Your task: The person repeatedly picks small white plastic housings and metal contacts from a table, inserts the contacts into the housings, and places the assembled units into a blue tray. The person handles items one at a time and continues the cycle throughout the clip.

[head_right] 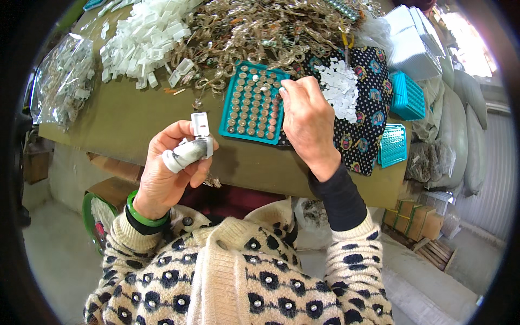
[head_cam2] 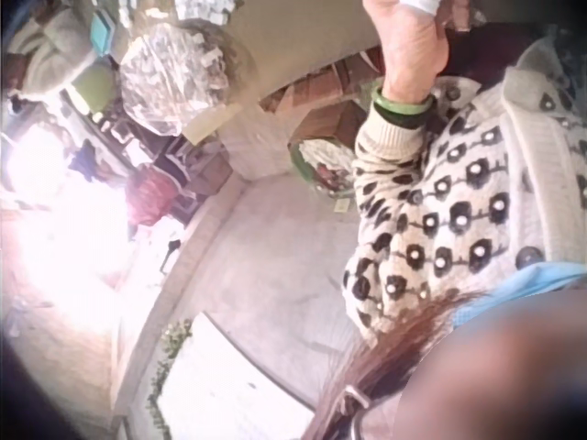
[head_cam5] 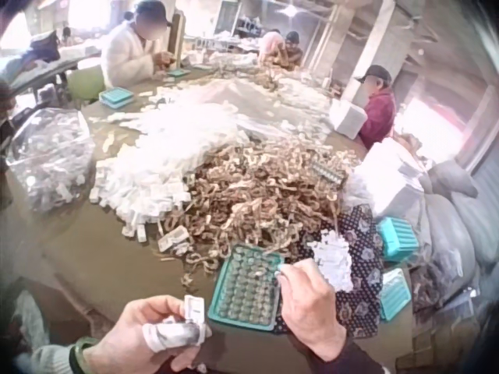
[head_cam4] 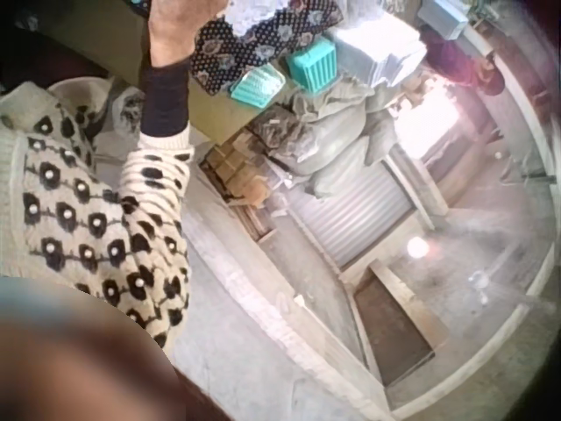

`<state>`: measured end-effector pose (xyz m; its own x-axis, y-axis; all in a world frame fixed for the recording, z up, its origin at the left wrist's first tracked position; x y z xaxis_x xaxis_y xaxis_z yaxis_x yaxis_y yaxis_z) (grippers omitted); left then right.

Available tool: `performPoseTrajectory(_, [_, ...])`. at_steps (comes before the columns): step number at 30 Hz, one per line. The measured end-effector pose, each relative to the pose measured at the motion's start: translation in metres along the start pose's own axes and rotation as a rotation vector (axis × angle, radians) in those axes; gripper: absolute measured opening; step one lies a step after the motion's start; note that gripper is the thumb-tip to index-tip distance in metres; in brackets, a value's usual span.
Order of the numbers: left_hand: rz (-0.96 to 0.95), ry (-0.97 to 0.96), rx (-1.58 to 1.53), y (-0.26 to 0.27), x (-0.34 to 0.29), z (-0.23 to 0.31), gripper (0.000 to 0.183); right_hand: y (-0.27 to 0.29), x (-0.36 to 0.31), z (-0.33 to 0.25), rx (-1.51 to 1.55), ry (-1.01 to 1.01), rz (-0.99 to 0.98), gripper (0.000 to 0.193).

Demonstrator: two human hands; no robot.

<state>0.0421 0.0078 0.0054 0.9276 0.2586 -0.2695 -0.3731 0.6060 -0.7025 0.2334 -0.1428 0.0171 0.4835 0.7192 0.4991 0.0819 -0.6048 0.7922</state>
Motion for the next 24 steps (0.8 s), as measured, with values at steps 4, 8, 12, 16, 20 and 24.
performPoseTrajectory(4, [0.006,-0.009,0.024,0.005,0.002,0.001,0.03,-0.011,0.005,0.006,0.017,-0.02,-0.076,0.014])
performPoseTrajectory(8, [-0.114,-0.038,-0.048,0.012,0.007,0.005,0.039,-0.008,0.003,0.012,0.044,-0.052,-0.109,0.014])
performPoseTrajectory(12, [-0.131,-0.034,-0.11,0.016,0.011,0.001,0.037,-0.007,0.008,0.012,0.058,-0.077,-0.157,0.008])
performPoseTrajectory(16, [-0.136,-0.02,-0.142,0.02,0.012,0.0,0.035,0.006,0.013,-0.008,0.172,-0.153,-0.099,0.006])
performPoseTrajectory(20, [-0.14,-0.014,-0.193,0.021,0.014,-0.004,0.034,0.015,0.005,-0.051,0.433,-0.135,-0.047,0.007])
performPoseTrajectory(24, [-0.145,-0.043,-0.218,0.02,0.012,-0.009,0.03,0.001,0.001,-0.083,0.463,0.066,-0.012,0.017])
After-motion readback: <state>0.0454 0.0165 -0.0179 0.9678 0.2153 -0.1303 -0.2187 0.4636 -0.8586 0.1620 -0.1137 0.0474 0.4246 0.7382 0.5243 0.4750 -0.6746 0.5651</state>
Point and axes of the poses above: each hand's wrist, its own x-axis towards the middle knuckle, its own y-axis out of the back of the hand, z = x × y, the point moved 2 cm from there along x, towards the middle knuckle, and after that the axes turned 2 degrees about x, right-handed, at the moved point
